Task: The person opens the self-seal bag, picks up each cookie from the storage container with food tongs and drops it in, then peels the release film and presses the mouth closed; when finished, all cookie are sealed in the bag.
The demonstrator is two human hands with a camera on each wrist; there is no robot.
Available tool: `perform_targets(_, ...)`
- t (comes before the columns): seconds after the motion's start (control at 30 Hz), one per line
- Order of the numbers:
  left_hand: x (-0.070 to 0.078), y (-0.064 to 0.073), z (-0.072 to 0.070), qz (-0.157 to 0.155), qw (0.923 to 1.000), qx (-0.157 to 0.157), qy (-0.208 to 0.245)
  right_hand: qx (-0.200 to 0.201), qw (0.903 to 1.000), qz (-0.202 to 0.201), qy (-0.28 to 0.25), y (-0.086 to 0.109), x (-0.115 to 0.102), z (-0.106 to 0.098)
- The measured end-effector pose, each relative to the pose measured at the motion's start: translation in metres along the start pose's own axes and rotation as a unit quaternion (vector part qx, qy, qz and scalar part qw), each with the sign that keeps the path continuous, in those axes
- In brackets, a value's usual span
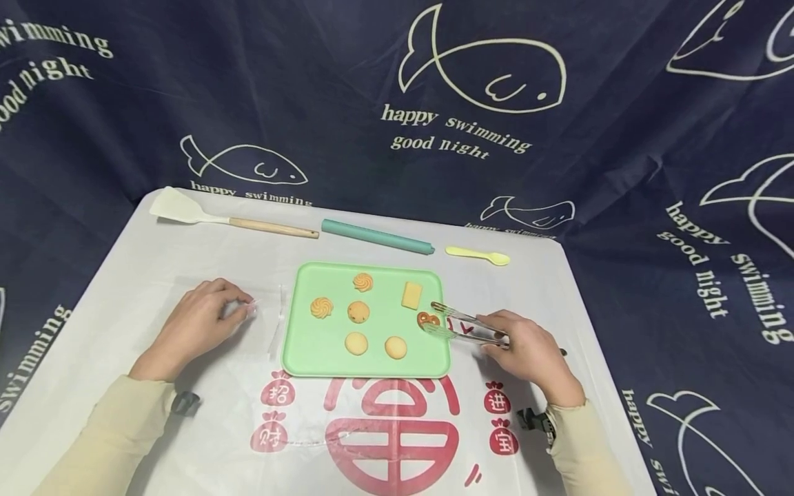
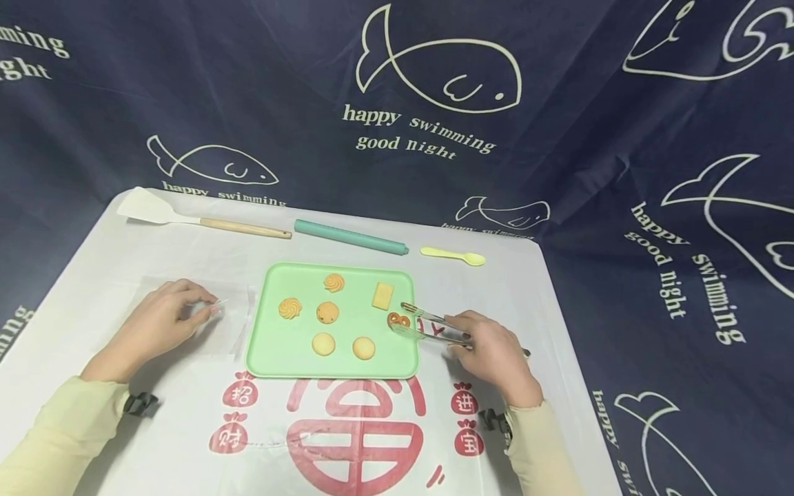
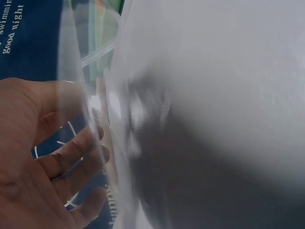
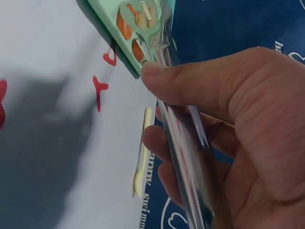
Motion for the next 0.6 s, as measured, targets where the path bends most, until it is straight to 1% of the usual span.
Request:
perform_targets(0.1, 0.002, 0.0, 0.0, -0.003, 1.0, -0.001, 0.002, -0.001, 1.0, 0.001, 0.008, 0.001, 0.001, -0.001)
perform_targets(0.27, 0.002, 0.002, 0.001, -0.015, 0.9998, -0.009, 0.0, -0.007, 0.9998, -0.006, 0.017, -0.001, -0.001, 0.005)
perform_targets(0.4, -0.003, 0.001, 0.001, -0.025, 0.9995, -0.018, -0.009, -0.009, 0.9999, -0.005, 0.011, -0.003, -0.003, 0.009)
perform_targets(0.5, -0.01, -0.001, -0.001, -0.036, 0.9984, -0.034, -0.027, -0.013, 0.9999, -0.004, 0.005, -0.005, -0.003, 0.009)
perform_targets(0.6, -0.017, -0.007, -0.003, -0.064, 0.9949, -0.06, -0.049, -0.018, 0.9998, -0.001, -0.001, -0.005, -0.003, 0.01)
Point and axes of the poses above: each hand's wrist, its own y-axis away from the middle knuckle, its own z-axis out of the palm, x = y × z, the point moved 1 cm from there along -y, towards the middle knuckle, and after that the axes turned 14 degrees about -z, right-handed, at the moved point
